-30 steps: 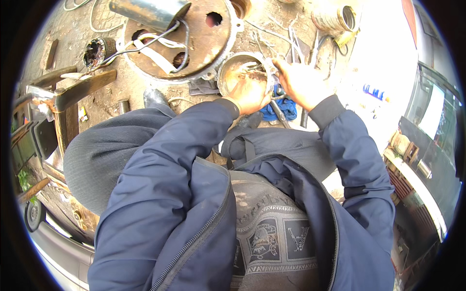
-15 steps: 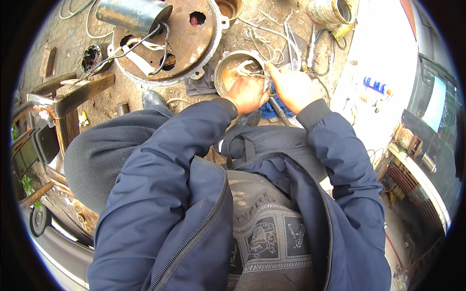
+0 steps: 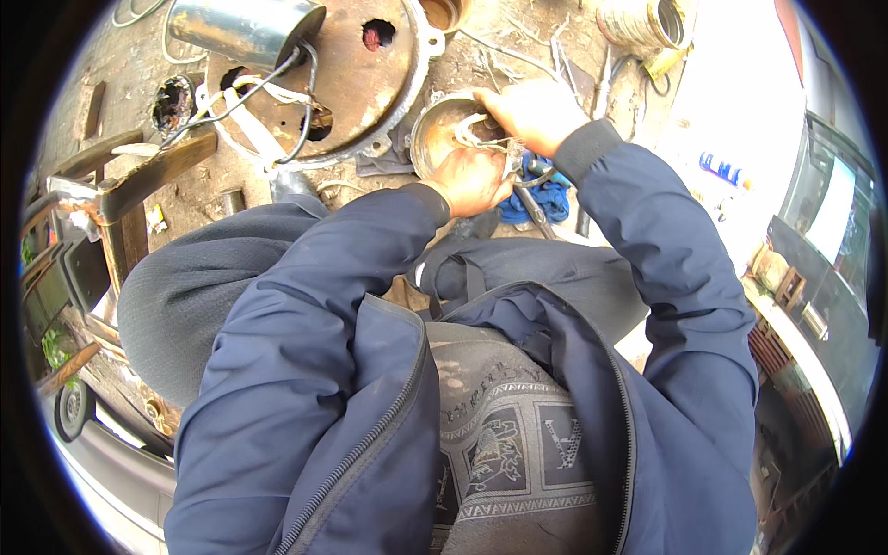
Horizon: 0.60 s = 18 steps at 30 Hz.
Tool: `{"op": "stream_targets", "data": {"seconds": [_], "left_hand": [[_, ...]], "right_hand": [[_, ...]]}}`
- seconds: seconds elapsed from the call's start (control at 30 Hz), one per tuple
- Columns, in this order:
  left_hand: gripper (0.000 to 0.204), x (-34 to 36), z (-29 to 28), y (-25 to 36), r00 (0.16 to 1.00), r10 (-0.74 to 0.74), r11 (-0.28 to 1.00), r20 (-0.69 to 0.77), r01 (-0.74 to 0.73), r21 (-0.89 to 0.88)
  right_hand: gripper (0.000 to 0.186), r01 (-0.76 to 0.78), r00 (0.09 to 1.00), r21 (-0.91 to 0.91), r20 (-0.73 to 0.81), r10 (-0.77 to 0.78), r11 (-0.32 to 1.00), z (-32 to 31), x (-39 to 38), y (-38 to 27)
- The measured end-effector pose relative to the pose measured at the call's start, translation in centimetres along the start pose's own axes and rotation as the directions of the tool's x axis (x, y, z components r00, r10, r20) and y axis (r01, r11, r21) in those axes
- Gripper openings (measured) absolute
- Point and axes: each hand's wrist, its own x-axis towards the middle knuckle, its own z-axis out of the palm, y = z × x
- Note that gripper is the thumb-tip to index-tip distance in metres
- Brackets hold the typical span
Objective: The person sits on the ground and manipulates a metal ring and a cylindrical metal part. They use a hammer to tap the ring and then repeatedly rub the ring against the inside of a paint can, likely to clean or smooth it.
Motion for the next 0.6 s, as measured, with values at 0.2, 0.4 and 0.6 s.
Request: {"op": "stream_targets", "data": {"seconds": [0.2,0.4,0.6], "left_hand": [[0.036,0.1,0.3,-0.3,0.988,0.074,0.995,-0.134,-0.081,-0.050],[0.032,-0.5,0.3,-1.0,0.995,0.099,0.994,-0.012,-0.098,0.055],[0.028,-1.1,1.1,-1.5,0.971,0.237,0.962,0.020,-0.237,0.136]], "right_hand": [[0.044,-0.040,0.950,-0.145,0.303,0.083,0.989,-1.5,-1.3,0.5],[0.027,0.138,0.990,-0.029,0.039,-0.137,0.990,-0.7,1.2,2.7],[0.033,0.170,0.979,0.049,0.107,-0.175,0.984,-0.1,2.1,3.7]]}}
